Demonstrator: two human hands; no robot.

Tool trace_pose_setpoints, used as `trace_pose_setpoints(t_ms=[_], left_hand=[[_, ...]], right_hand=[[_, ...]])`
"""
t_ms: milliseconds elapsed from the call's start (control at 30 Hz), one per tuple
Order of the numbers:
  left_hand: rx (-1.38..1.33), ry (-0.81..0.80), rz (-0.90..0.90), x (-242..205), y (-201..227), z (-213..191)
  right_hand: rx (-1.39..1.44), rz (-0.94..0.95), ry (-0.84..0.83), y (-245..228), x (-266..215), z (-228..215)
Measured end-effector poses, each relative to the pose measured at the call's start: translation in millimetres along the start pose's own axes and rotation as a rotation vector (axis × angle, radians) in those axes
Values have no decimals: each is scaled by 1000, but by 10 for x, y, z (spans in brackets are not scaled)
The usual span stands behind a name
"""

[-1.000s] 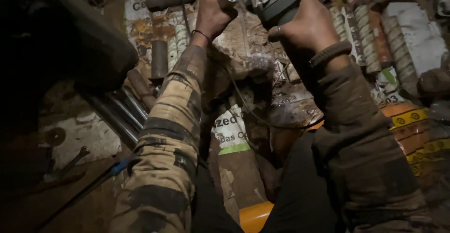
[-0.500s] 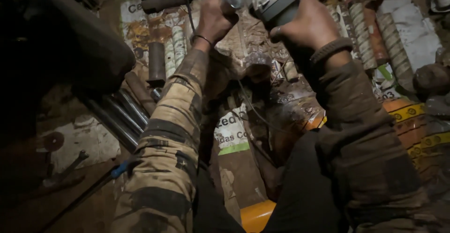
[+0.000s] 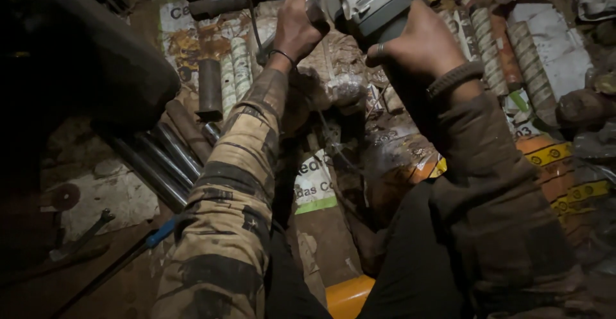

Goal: The person uses an angle grinder to smooth and cut metal tubes by hand on a cluttered floor.

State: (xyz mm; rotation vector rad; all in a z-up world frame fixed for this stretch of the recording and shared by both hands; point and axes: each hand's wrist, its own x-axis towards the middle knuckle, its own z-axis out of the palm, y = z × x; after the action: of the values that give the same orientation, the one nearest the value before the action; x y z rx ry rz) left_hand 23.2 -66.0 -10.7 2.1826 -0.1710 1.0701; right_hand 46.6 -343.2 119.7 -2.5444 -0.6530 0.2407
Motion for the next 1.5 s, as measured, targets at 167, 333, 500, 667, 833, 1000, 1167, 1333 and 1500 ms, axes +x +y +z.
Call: trace_pose_setpoints(t_ms=[167, 333, 500, 667, 833, 1000, 1167, 1333, 1500], left_hand=[[47, -22, -31, 4, -36, 17], [21, 7, -11, 25, -78, -42], [41, -6, -28, 11, -96, 40], [75, -36, -1, -64, -199, 162], [193, -143, 109, -100, -99, 107], [7, -127, 8, -44, 93, -137], [-84, -242, -163, 2, 240, -245], [161, -274, -92, 3, 52, 276], [405, -452, -48, -261, -375, 1353]], right_hand=[[40, -219, 29, -4, -16, -27], [6, 83, -22, 104, 13, -17], [123, -253, 12, 138, 42, 15], [185, -236, 14, 60, 64, 28], [99, -135, 30, -9, 141, 24], [107, -13, 37, 257, 362, 77], [131, -21, 81, 642, 363, 145], [192, -80, 171, 1015, 217, -49], [188, 125, 233, 1065, -105, -333]])
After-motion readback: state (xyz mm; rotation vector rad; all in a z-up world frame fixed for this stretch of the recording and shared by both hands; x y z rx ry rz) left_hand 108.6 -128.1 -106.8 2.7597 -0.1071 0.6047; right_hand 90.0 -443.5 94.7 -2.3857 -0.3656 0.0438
